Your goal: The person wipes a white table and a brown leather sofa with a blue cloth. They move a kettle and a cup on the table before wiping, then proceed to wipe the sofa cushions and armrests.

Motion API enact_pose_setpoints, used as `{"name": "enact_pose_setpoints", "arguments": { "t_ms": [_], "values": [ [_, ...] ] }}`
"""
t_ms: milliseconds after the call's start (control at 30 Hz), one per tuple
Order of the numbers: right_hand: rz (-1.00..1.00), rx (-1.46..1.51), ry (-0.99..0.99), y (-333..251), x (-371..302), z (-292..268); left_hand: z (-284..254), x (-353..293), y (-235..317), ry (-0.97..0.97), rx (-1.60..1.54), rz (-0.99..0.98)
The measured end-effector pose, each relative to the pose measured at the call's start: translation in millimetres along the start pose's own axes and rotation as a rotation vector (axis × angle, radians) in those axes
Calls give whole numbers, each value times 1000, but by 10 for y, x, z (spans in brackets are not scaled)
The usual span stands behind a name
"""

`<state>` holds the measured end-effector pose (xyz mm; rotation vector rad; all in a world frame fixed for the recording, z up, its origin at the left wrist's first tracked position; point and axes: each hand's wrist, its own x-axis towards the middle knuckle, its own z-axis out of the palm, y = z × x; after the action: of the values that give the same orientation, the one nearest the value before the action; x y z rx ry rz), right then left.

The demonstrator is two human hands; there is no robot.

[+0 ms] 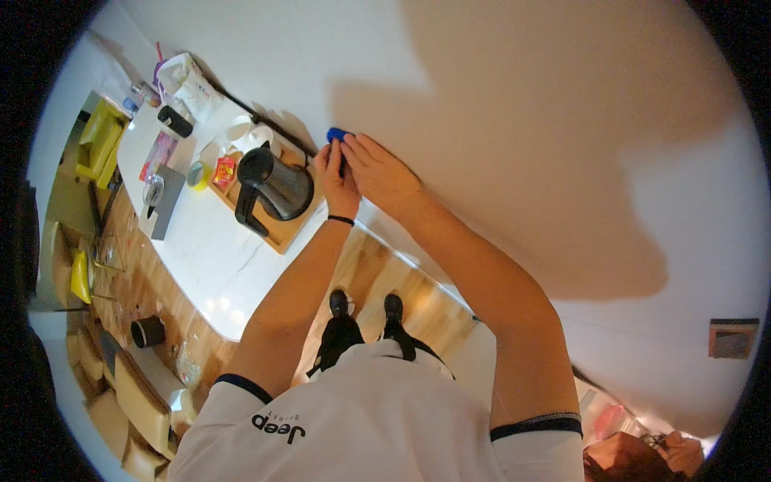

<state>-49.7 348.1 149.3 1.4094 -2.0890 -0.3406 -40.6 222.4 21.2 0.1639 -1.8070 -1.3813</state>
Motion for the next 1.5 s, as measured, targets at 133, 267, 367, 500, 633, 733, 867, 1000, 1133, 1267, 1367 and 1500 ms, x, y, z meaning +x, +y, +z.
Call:
{"name": "enact_pose_setpoints", "arguments": {
  "t_ms": [133,267,367,500,633,733,867,1000,1133,1267,1367,1500],
  "values": [
    [69,24,-96,-91,-211,-119,-75,-219,346,-153,-28,-56],
    [310,126,128,42,-259,-812,-112,33,1219,-144,-127,48],
    [408,130,282,183,-452,-1038,-3,106,1627,-124,69,285],
    [402,152,122,-77,-1109,-765,57,-513,1289,-269,90,303],
    [426,161,-72,-329,-1474,-735,25,-1008,1229,-522,-19,40],
    [555,216,275,-98,-1497,-1179,-13,-705,1907,-442,-51,189],
    [602,-6,479,267,-1549,-1750,207,-338,2545,-349,-9,626],
    [523,-36,425,217,-1810,-1609,382,-570,2171,-266,114,739],
    [483,14,353,80,-1994,-1458,299,-776,1920,-456,86,664],
    [561,56,506,261,-1854,-1765,241,-449,2499,-415,67,723],
    [602,-107,661,625,-1611,-2292,346,-14,3135,-205,53,897],
    [628,-242,649,809,-1439,-2357,605,182,3298,-83,38,953]
  ]
}}
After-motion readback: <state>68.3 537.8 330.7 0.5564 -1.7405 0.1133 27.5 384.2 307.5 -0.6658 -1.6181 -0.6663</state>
